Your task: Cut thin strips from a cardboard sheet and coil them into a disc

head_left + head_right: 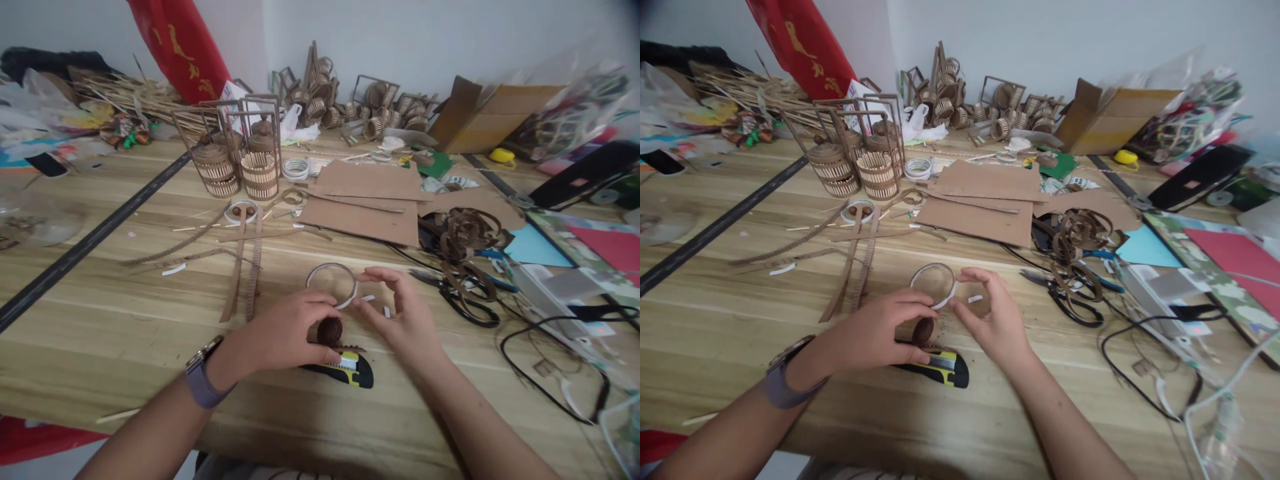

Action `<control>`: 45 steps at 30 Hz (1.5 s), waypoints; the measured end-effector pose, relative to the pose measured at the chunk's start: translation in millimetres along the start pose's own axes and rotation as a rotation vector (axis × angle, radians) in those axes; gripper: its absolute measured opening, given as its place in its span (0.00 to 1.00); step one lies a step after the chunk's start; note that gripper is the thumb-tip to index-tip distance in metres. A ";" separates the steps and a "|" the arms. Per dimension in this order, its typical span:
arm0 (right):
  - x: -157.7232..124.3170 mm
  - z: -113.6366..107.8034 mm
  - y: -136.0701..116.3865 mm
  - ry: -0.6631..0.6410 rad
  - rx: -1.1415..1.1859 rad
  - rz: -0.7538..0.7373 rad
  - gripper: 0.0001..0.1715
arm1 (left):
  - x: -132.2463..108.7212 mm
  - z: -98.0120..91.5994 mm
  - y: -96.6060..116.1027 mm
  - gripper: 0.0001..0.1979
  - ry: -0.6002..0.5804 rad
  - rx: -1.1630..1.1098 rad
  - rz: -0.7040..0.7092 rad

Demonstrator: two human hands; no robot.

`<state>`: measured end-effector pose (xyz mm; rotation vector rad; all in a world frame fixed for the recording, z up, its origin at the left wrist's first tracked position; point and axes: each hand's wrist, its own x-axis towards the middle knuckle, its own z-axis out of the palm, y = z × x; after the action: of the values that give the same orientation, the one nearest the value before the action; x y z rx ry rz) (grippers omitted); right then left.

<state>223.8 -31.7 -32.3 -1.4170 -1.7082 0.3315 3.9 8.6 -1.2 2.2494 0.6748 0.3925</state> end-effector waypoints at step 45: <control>0.7 2.3 -11.2 0.086 -0.445 -0.336 0.04 | -1.9 17.5 -3.8 0.15 0.085 0.159 -0.024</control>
<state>214.8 -33.9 -25.8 -1.3865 -1.9853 -0.3092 9.1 -0.3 -16.1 2.3825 0.8005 0.4381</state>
